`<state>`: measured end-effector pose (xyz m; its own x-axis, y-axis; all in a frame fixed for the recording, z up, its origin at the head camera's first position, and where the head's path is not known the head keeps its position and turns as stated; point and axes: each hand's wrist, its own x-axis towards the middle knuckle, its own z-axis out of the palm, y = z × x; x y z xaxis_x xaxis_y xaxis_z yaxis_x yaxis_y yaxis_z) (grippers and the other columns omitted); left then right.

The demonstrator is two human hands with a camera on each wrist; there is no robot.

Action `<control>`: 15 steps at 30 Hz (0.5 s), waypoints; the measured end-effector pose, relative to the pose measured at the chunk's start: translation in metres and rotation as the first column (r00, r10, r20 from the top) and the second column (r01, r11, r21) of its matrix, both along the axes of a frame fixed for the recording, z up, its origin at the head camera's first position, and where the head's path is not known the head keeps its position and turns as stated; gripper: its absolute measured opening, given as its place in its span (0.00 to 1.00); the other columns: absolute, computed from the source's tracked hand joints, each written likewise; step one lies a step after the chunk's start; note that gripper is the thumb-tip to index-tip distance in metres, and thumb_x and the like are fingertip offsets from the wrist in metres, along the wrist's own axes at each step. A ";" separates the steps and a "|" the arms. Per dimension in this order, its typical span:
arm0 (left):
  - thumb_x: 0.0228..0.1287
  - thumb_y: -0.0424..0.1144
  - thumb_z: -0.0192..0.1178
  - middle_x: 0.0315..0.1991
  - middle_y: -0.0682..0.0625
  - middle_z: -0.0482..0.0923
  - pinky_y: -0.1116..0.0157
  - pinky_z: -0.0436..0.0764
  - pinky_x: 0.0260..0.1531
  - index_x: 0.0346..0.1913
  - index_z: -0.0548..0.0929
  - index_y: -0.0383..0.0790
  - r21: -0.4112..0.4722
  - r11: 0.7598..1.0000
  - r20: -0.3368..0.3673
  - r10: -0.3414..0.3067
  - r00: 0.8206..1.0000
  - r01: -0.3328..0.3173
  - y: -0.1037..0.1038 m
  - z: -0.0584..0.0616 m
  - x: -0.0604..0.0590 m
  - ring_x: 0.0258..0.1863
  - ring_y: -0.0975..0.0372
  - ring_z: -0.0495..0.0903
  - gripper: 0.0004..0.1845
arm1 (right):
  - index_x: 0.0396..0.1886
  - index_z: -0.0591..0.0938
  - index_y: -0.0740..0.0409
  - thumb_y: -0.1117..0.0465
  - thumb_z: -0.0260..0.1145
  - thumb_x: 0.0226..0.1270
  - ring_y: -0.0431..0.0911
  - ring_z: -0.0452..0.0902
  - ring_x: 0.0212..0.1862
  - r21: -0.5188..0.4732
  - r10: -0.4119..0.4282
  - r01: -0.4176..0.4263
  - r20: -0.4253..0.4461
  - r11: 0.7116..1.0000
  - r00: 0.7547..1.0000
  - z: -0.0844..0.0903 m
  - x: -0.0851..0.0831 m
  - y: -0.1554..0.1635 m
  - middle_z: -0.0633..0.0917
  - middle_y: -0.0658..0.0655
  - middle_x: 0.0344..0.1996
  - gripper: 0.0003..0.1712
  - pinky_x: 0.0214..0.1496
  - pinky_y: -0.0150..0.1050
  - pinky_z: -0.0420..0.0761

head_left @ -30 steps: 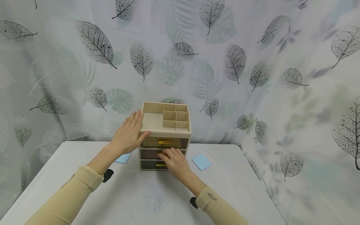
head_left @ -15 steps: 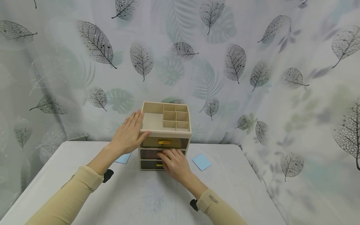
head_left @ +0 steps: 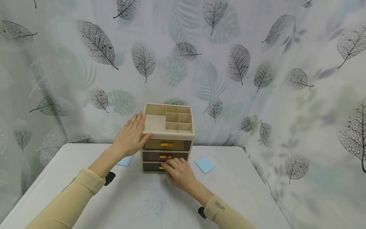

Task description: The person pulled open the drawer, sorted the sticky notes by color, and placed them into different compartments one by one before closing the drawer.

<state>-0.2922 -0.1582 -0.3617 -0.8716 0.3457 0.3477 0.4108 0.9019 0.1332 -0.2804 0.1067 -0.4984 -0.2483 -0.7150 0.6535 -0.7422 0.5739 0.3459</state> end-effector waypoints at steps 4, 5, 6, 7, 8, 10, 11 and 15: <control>0.81 0.62 0.44 0.84 0.34 0.38 0.44 0.48 0.80 0.82 0.42 0.27 0.000 1.000 0.000 0.001 1.000 -0.001 0.000 0.001 0.000 0.83 0.42 0.40 0.48 | 0.48 0.90 0.48 0.59 0.79 0.59 0.42 0.82 0.44 0.052 -0.002 0.000 0.039 0.999 0.999 -0.002 0.000 -0.001 0.87 0.46 0.43 0.16 0.43 0.35 0.80; 0.81 0.62 0.44 0.84 0.34 0.38 0.43 0.48 0.80 0.82 0.42 0.27 0.000 1.000 0.002 0.001 1.000 -0.001 0.000 0.001 0.000 0.83 0.42 0.40 0.48 | 0.48 0.89 0.48 0.59 0.79 0.59 0.42 0.82 0.44 0.065 -0.006 0.003 0.047 0.998 0.999 -0.003 0.000 -0.002 0.86 0.46 0.44 0.16 0.43 0.35 0.80; 0.81 0.62 0.44 0.84 0.34 0.38 0.43 0.49 0.80 0.82 0.42 0.27 -0.001 1.000 0.001 0.001 1.000 -0.001 0.000 0.001 0.000 0.83 0.42 0.40 0.48 | 0.49 0.89 0.48 0.59 0.78 0.60 0.41 0.82 0.44 0.076 -0.009 0.005 0.053 0.997 0.999 -0.004 0.000 -0.003 0.87 0.46 0.44 0.16 0.43 0.35 0.80; 0.81 0.62 0.44 0.84 0.34 0.38 0.43 0.49 0.80 0.82 0.41 0.27 -0.002 1.000 0.002 0.001 1.000 -0.001 0.000 0.001 0.000 0.83 0.43 0.40 0.48 | 0.49 0.89 0.48 0.59 0.78 0.60 0.41 0.82 0.44 0.088 -0.012 0.007 0.057 0.996 0.998 -0.004 0.000 -0.003 0.87 0.46 0.44 0.16 0.43 0.35 0.80; 0.82 0.62 0.44 0.84 0.34 0.38 0.43 0.48 0.80 0.82 0.41 0.28 -0.002 1.000 0.004 0.002 1.000 -0.002 0.000 0.001 0.000 0.83 0.43 0.39 0.48 | 0.49 0.89 0.48 0.59 0.78 0.61 0.41 0.82 0.44 0.099 -0.017 0.011 0.058 0.995 0.998 -0.005 -0.001 -0.004 0.87 0.46 0.45 0.16 0.44 0.34 0.81; 0.82 0.62 0.44 0.84 0.34 0.38 0.43 0.48 0.80 0.83 0.41 0.28 0.000 1.000 0.005 0.002 1.000 -0.002 0.000 0.001 0.000 0.83 0.43 0.40 0.48 | 0.50 0.89 0.48 0.59 0.78 0.62 0.41 0.82 0.44 0.118 -0.023 0.016 0.057 0.993 0.998 -0.007 -0.002 -0.006 0.87 0.46 0.45 0.16 0.44 0.34 0.81; 0.82 0.62 0.44 0.84 0.34 0.38 0.43 0.49 0.80 0.82 0.41 0.28 -0.001 1.000 0.003 0.002 1.000 -0.002 0.000 0.001 0.000 0.83 0.42 0.40 0.48 | 0.50 0.89 0.47 0.59 0.77 0.63 0.41 0.82 0.44 0.127 -0.026 0.019 0.054 0.992 0.998 -0.008 -0.002 -0.007 0.87 0.46 0.46 0.15 0.44 0.34 0.81; 0.82 0.61 0.44 0.84 0.34 0.38 0.43 0.49 0.80 0.82 0.42 0.27 -0.002 1.000 -0.004 0.001 1.000 -0.001 0.000 0.000 0.000 0.83 0.42 0.41 0.48 | 0.49 0.90 0.48 0.59 0.76 0.67 0.41 0.83 0.44 0.151 -0.028 0.021 0.045 0.988 0.999 -0.013 -0.003 -0.010 0.87 0.46 0.45 0.12 0.43 0.34 0.81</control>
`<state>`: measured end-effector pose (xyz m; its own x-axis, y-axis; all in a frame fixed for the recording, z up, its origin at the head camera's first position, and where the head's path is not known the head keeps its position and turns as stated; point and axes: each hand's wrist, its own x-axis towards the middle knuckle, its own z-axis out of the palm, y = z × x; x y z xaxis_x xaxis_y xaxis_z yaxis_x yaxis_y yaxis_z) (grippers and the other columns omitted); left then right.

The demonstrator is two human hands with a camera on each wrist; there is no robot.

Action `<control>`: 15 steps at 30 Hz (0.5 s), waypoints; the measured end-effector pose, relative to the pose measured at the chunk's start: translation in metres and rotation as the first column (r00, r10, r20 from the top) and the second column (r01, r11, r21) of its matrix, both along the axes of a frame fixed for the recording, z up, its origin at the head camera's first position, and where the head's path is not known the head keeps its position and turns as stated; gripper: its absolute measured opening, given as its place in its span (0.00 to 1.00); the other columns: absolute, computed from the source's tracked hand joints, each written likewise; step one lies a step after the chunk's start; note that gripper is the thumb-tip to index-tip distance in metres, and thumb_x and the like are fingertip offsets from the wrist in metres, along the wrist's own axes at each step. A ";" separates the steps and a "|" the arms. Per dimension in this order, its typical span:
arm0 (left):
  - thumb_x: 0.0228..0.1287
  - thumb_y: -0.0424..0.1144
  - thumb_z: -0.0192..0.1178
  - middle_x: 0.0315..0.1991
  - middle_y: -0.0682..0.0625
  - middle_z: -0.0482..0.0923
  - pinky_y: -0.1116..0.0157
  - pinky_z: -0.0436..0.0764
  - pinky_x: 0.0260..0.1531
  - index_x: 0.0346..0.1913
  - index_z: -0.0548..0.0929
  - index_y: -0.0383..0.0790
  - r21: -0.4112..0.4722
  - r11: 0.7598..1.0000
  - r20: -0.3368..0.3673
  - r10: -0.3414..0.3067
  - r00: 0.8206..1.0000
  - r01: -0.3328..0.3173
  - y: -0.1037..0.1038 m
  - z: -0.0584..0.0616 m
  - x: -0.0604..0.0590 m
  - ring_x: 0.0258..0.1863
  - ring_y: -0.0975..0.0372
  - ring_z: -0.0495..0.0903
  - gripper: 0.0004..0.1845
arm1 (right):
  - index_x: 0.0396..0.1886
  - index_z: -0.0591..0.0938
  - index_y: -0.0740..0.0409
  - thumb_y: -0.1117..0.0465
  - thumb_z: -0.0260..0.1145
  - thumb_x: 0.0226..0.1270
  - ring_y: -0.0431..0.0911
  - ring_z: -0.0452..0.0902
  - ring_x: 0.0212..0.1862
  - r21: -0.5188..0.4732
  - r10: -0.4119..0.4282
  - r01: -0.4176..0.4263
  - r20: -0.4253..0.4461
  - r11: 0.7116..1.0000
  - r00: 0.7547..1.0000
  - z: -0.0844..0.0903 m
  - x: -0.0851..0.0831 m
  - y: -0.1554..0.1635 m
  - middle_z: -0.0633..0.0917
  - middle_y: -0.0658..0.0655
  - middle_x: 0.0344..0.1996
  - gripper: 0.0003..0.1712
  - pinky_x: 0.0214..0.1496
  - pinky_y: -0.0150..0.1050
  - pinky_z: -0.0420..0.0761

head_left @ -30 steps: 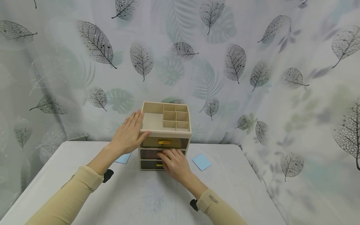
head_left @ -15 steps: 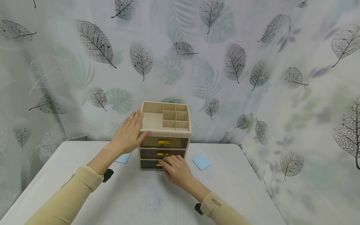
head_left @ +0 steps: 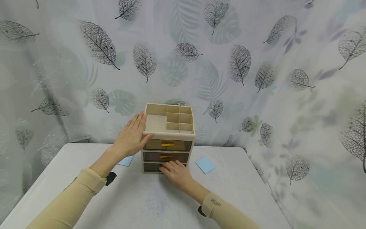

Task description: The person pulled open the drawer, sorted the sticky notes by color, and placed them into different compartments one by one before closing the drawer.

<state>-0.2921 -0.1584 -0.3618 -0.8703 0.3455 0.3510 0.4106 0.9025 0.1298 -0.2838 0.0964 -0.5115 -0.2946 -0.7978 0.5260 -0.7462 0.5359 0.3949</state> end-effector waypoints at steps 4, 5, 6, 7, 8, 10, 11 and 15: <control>0.81 0.61 0.44 0.84 0.34 0.38 0.43 0.49 0.80 0.82 0.43 0.27 -0.004 1.000 -0.006 0.001 1.000 -0.001 0.000 0.000 -0.001 0.83 0.43 0.40 0.48 | 0.49 0.90 0.49 0.59 0.73 0.70 0.41 0.83 0.45 0.019 -0.009 0.009 -0.001 1.000 1.000 -0.003 0.000 -0.003 0.87 0.46 0.45 0.10 0.44 0.34 0.82; 0.81 0.61 0.44 0.84 0.34 0.39 0.43 0.50 0.80 0.82 0.43 0.26 -0.005 1.000 -0.008 0.001 1.000 -0.001 0.001 0.000 -0.001 0.83 0.43 0.40 0.48 | 0.50 0.90 0.49 0.60 0.73 0.71 0.41 0.83 0.45 0.025 -0.013 0.013 0.001 1.000 1.000 -0.004 0.000 -0.004 0.87 0.47 0.45 0.10 0.44 0.34 0.83; 0.81 0.61 0.44 0.84 0.34 0.39 0.43 0.50 0.80 0.82 0.43 0.26 -0.006 1.000 -0.010 0.001 1.000 -0.001 0.001 0.000 -0.001 0.83 0.43 0.40 0.48 | 0.50 0.90 0.49 0.60 0.72 0.71 0.41 0.83 0.46 0.032 -0.019 0.019 0.002 0.999 1.000 -0.004 0.000 -0.004 0.87 0.47 0.46 0.10 0.44 0.34 0.83; 0.81 0.61 0.44 0.84 0.34 0.39 0.43 0.50 0.80 0.82 0.43 0.26 -0.006 1.000 -0.009 0.001 1.000 -0.001 0.001 0.000 -0.001 0.83 0.43 0.40 0.48 | 0.51 0.89 0.49 0.60 0.72 0.71 0.41 0.83 0.46 0.038 -0.025 0.024 0.006 0.999 1.000 -0.005 0.000 -0.005 0.86 0.47 0.46 0.11 0.45 0.35 0.83; 0.81 0.61 0.45 0.84 0.34 0.39 0.43 0.50 0.80 0.82 0.43 0.26 -0.006 1.000 -0.008 0.002 1.000 -0.002 0.001 0.000 -0.001 0.83 0.43 0.40 0.48 | 0.51 0.89 0.50 0.60 0.72 0.71 0.42 0.83 0.46 0.048 -0.032 0.032 0.008 0.998 0.999 -0.005 0.000 -0.005 0.86 0.48 0.47 0.11 0.45 0.35 0.83; 0.81 0.61 0.45 0.84 0.33 0.39 0.43 0.49 0.80 0.82 0.43 0.26 -0.002 1.000 -0.005 0.001 1.000 -0.001 0.001 0.000 0.000 0.83 0.42 0.40 0.48 | 0.52 0.89 0.50 0.60 0.72 0.72 0.42 0.83 0.47 0.066 -0.044 0.043 0.009 0.997 0.999 -0.005 0.000 -0.006 0.86 0.48 0.48 0.12 0.47 0.35 0.84; 0.81 0.61 0.45 0.84 0.33 0.39 0.43 0.49 0.80 0.82 0.43 0.26 -0.001 1.000 -0.004 0.001 1.000 -0.001 0.001 0.000 0.000 0.83 0.42 0.40 0.48 | 0.53 0.89 0.50 0.60 0.72 0.72 0.42 0.82 0.48 0.074 -0.048 0.047 0.013 0.996 0.999 -0.004 0.001 -0.006 0.86 0.48 0.48 0.12 0.47 0.35 0.84; 0.81 0.61 0.45 0.84 0.33 0.39 0.44 0.48 0.80 0.82 0.43 0.26 -0.003 1.000 0.001 0.002 1.000 -0.002 0.001 0.000 0.000 0.83 0.42 0.41 0.48 | 0.54 0.88 0.50 0.61 0.71 0.72 0.42 0.82 0.49 0.106 -0.062 0.061 0.007 0.993 0.998 -0.004 0.000 -0.006 0.84 0.48 0.50 0.13 0.48 0.35 0.84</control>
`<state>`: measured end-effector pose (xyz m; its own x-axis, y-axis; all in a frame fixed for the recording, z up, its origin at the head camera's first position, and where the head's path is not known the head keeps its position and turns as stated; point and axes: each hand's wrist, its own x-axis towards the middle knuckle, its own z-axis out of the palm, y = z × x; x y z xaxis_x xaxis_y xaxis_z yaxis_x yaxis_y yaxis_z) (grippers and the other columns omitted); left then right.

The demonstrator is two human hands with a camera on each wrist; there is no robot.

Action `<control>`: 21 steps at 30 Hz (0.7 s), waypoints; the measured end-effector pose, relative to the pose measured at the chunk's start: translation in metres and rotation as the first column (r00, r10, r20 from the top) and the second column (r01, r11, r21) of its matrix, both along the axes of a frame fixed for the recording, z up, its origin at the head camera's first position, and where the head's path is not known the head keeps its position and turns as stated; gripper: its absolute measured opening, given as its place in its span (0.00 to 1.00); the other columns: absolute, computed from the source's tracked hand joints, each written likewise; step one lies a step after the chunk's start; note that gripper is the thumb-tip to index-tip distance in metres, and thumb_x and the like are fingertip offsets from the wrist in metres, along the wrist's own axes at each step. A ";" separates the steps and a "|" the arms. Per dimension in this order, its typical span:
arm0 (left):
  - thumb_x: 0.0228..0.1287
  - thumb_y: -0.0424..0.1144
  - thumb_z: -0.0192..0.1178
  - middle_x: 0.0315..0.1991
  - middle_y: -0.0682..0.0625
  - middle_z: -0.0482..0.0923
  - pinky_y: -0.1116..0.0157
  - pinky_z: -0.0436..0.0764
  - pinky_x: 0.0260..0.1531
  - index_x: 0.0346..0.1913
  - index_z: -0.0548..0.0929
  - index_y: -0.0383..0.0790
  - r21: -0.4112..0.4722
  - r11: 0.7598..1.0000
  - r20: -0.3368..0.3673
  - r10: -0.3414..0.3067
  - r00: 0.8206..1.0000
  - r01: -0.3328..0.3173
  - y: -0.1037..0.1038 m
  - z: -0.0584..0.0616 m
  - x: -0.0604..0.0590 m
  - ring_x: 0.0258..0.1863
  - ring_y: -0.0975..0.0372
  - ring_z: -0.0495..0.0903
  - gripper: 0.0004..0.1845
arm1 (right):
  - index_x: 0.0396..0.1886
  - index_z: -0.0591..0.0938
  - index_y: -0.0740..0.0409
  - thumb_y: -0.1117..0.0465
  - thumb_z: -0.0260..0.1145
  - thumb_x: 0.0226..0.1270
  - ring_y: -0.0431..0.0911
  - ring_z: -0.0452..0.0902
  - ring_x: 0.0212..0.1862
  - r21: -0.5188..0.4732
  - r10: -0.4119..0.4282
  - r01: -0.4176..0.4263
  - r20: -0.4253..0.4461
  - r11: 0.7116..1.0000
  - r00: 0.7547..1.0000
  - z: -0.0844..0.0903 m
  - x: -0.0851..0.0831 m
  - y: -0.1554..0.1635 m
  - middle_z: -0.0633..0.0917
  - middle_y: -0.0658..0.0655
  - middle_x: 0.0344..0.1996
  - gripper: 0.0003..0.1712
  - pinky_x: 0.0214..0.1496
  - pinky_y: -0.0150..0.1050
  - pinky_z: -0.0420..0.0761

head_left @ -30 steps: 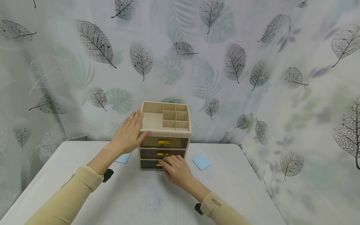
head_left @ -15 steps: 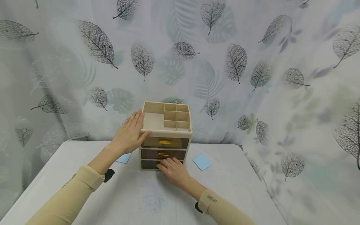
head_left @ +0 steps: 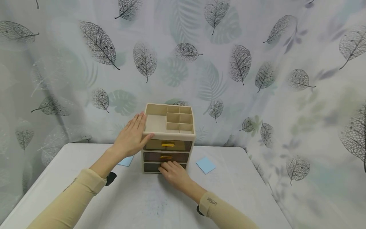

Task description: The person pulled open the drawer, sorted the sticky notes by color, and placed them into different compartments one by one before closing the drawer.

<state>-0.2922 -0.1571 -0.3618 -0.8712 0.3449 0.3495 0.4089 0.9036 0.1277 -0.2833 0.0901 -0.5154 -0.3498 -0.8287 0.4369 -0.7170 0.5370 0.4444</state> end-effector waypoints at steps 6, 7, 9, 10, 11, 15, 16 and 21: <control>0.82 0.61 0.44 0.84 0.33 0.39 0.44 0.46 0.80 0.82 0.41 0.27 -0.004 1.000 0.007 0.003 1.000 -0.003 0.000 0.000 0.001 0.83 0.42 0.41 0.48 | 0.54 0.88 0.50 0.62 0.71 0.73 0.42 0.81 0.48 0.024 -0.003 0.004 -0.018 1.000 1.000 -0.001 -0.002 -0.001 0.84 0.49 0.49 0.13 0.50 0.35 0.85; 0.82 0.61 0.44 0.84 0.34 0.38 0.44 0.46 0.80 0.82 0.41 0.27 -0.004 1.000 0.007 0.003 1.000 -0.003 0.000 0.001 0.001 0.83 0.42 0.40 0.48 | 0.54 0.88 0.50 0.62 0.71 0.73 0.42 0.81 0.48 0.025 -0.002 0.003 -0.019 1.000 1.000 -0.002 -0.002 -0.001 0.84 0.49 0.49 0.13 0.50 0.35 0.85; 0.82 0.61 0.44 0.84 0.34 0.38 0.44 0.47 0.80 0.82 0.41 0.27 -0.003 1.000 0.008 0.003 1.000 -0.003 0.000 0.001 0.001 0.83 0.42 0.40 0.48 | 0.54 0.88 0.51 0.62 0.70 0.73 0.42 0.81 0.48 0.026 0.000 0.001 -0.023 1.000 1.000 -0.002 -0.002 0.000 0.84 0.49 0.49 0.13 0.50 0.35 0.85; 0.82 0.61 0.44 0.84 0.34 0.38 0.44 0.47 0.80 0.82 0.41 0.27 -0.002 1.000 0.008 0.002 1.000 -0.002 0.000 0.001 0.001 0.83 0.42 0.40 0.48 | 0.54 0.88 0.51 0.62 0.70 0.73 0.42 0.81 0.47 0.026 0.002 -0.002 -0.025 1.000 1.000 -0.003 -0.003 0.000 0.84 0.49 0.48 0.13 0.50 0.35 0.85; 0.82 0.61 0.44 0.84 0.34 0.38 0.44 0.47 0.80 0.82 0.41 0.27 -0.002 1.000 0.008 0.002 1.000 -0.002 0.000 0.001 0.001 0.83 0.42 0.40 0.48 | 0.54 0.88 0.51 0.62 0.70 0.72 0.42 0.81 0.47 0.023 0.005 -0.004 -0.026 1.000 1.000 -0.003 -0.003 0.000 0.84 0.49 0.48 0.13 0.49 0.35 0.85; 0.82 0.61 0.44 0.84 0.33 0.39 0.44 0.47 0.80 0.82 0.43 0.26 0.003 1.000 0.006 0.001 1.000 -0.001 0.001 0.001 0.001 0.83 0.42 0.40 0.47 | 0.53 0.88 0.52 0.63 0.71 0.72 0.43 0.82 0.47 0.018 0.009 -0.008 -0.036 1.000 0.999 -0.005 -0.005 -0.001 0.84 0.50 0.48 0.12 0.49 0.35 0.86; 0.82 0.61 0.44 0.84 0.33 0.39 0.44 0.47 0.80 0.82 0.43 0.26 0.005 1.000 0.005 0.001 1.000 -0.002 0.001 0.001 0.001 0.83 0.43 0.40 0.47 | 0.53 0.88 0.52 0.63 0.71 0.72 0.43 0.82 0.47 0.016 0.010 -0.009 -0.036 1.000 0.999 -0.005 -0.005 -0.001 0.84 0.50 0.48 0.12 0.49 0.36 0.86; 0.81 0.61 0.45 0.84 0.34 0.39 0.44 0.48 0.80 0.82 0.43 0.26 0.003 1.000 0.002 0.001 1.000 -0.001 0.001 0.001 0.001 0.83 0.43 0.40 0.48 | 0.53 0.88 0.52 0.63 0.70 0.72 0.43 0.82 0.47 0.005 0.016 -0.016 -0.025 1.000 1.000 -0.005 -0.005 0.000 0.84 0.50 0.48 0.12 0.49 0.37 0.86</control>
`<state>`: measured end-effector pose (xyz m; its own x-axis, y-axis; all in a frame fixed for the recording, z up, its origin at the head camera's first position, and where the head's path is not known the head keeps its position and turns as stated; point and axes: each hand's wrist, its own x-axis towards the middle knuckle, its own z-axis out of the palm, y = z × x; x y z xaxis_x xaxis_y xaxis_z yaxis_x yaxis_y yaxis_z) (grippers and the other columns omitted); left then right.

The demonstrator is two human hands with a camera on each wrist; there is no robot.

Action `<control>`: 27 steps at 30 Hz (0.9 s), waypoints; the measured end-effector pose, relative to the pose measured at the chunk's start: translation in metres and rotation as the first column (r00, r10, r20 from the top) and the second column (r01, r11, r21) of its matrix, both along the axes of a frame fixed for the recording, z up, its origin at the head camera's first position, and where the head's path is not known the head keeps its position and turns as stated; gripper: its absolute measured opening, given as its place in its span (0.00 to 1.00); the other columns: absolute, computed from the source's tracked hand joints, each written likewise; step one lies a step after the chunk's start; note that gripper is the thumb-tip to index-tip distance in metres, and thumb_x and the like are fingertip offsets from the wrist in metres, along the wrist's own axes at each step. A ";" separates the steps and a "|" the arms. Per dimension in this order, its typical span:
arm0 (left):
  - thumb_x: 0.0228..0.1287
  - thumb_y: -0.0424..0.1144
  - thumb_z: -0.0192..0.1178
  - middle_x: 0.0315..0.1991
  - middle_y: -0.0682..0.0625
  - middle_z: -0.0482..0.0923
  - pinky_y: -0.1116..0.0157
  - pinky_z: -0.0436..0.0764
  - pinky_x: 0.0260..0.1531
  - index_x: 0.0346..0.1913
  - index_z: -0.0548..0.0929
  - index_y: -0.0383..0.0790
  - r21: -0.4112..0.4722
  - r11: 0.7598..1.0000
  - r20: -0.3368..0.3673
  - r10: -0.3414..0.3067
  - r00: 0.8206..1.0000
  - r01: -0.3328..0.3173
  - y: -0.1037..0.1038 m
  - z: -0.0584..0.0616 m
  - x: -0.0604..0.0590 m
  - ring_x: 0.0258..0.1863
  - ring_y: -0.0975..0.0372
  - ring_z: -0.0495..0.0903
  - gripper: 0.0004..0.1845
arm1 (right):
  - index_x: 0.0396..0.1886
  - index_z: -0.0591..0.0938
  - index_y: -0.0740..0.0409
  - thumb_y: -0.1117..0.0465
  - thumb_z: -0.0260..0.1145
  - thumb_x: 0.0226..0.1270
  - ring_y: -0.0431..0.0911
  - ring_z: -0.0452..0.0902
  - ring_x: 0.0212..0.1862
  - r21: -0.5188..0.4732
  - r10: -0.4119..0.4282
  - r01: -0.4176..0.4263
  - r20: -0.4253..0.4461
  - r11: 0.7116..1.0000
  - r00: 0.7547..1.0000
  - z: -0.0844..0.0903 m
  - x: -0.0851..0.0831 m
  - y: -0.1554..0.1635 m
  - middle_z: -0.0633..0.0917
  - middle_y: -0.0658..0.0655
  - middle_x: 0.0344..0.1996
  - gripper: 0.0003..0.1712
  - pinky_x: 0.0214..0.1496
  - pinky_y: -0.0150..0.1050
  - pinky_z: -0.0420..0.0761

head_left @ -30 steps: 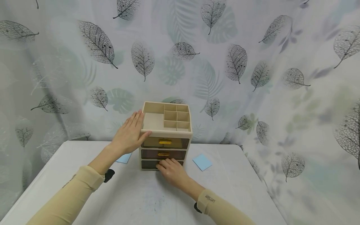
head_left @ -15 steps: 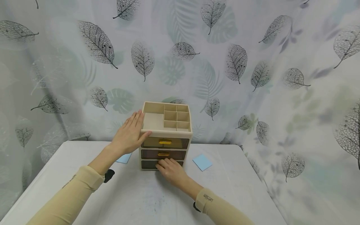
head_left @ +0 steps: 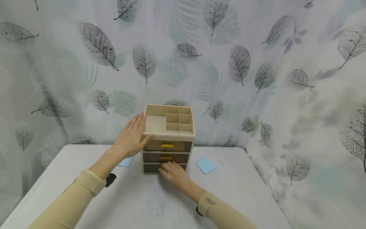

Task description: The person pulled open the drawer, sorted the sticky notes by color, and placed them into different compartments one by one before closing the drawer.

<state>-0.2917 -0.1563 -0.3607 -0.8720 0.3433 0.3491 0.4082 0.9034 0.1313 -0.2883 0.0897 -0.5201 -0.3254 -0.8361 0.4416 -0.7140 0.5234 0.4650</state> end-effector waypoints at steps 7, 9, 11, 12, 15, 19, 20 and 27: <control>0.81 0.61 0.45 0.84 0.34 0.39 0.43 0.49 0.80 0.82 0.43 0.26 0.001 1.000 -0.001 0.004 1.000 -0.004 0.000 0.000 0.001 0.83 0.43 0.40 0.48 | 0.52 0.88 0.52 0.64 0.69 0.71 0.43 0.82 0.47 -0.004 0.003 -0.003 -0.002 1.000 1.000 0.000 0.002 0.000 0.84 0.50 0.48 0.12 0.50 0.37 0.86; 0.81 0.61 0.44 0.84 0.34 0.38 0.44 0.48 0.80 0.82 0.42 0.26 -0.001 1.000 0.001 0.002 1.000 -0.002 0.000 0.000 0.001 0.83 0.43 0.40 0.48 | 0.51 0.88 0.52 0.65 0.70 0.71 0.43 0.82 0.46 -0.011 0.013 -0.013 -0.009 1.000 1.000 0.000 0.002 0.001 0.83 0.50 0.47 0.11 0.47 0.36 0.86; 0.81 0.62 0.44 0.84 0.34 0.37 0.44 0.48 0.80 0.82 0.42 0.27 0.001 1.000 0.004 0.000 1.000 0.000 0.000 0.000 0.001 0.83 0.43 0.39 0.48 | 0.51 0.88 0.53 0.66 0.70 0.71 0.43 0.81 0.45 -0.020 0.028 -0.029 -0.016 0.999 0.999 -0.001 0.003 0.002 0.83 0.50 0.46 0.11 0.45 0.35 0.84; 0.81 0.62 0.44 0.84 0.34 0.37 0.44 0.47 0.80 0.82 0.41 0.27 0.002 1.000 0.005 -0.002 1.000 0.002 0.000 0.000 0.001 0.83 0.43 0.39 0.48 | 0.50 0.88 0.53 0.66 0.70 0.70 0.43 0.81 0.44 -0.026 0.037 -0.037 -0.020 0.999 0.999 -0.001 0.003 0.003 0.83 0.50 0.46 0.11 0.44 0.34 0.83; 0.81 0.62 0.44 0.84 0.34 0.37 0.44 0.47 0.80 0.82 0.41 0.27 0.008 1.000 0.004 -0.004 1.000 0.004 -0.001 0.000 0.001 0.83 0.42 0.39 0.48 | 0.50 0.88 0.53 0.65 0.69 0.70 0.42 0.80 0.44 -0.033 0.053 -0.054 -0.022 0.998 0.998 -0.001 0.004 0.004 0.83 0.50 0.45 0.11 0.43 0.34 0.82; 0.81 0.61 0.44 0.84 0.34 0.38 0.44 0.47 0.80 0.82 0.42 0.26 0.005 1.000 0.003 -0.004 1.000 0.004 -0.001 0.000 0.001 0.83 0.42 0.40 0.48 | 0.50 0.88 0.54 0.65 0.69 0.70 0.42 0.80 0.43 -0.042 0.070 -0.070 -0.011 0.997 0.997 -0.003 0.006 0.004 0.83 0.50 0.45 0.11 0.43 0.33 0.82; 0.81 0.61 0.44 0.84 0.34 0.38 0.44 0.47 0.80 0.82 0.42 0.26 0.005 1.000 0.004 -0.004 1.000 0.004 0.000 0.000 0.001 0.83 0.42 0.40 0.48 | 0.50 0.88 0.54 0.66 0.70 0.70 0.42 0.80 0.43 -0.045 0.076 -0.077 -0.008 0.996 0.997 -0.003 0.007 0.005 0.83 0.50 0.44 0.11 0.43 0.33 0.82; 0.81 0.62 0.44 0.84 0.34 0.37 0.43 0.47 0.80 0.82 0.40 0.28 0.009 1.000 0.018 -0.002 1.000 0.002 -0.001 0.000 0.001 0.83 0.42 0.39 0.48 | 0.48 0.88 0.54 0.66 0.69 0.70 0.41 0.81 0.43 -0.068 0.102 -0.101 0.001 0.993 0.995 -0.003 0.012 0.006 0.84 0.50 0.44 0.10 0.41 0.31 0.80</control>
<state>-0.2903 -0.1570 -0.3612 -0.8774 0.3419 0.3364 0.4075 0.9013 0.1468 -0.2766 0.0955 -0.5231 -0.2424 -0.8331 0.4972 -0.7668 0.4785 0.4279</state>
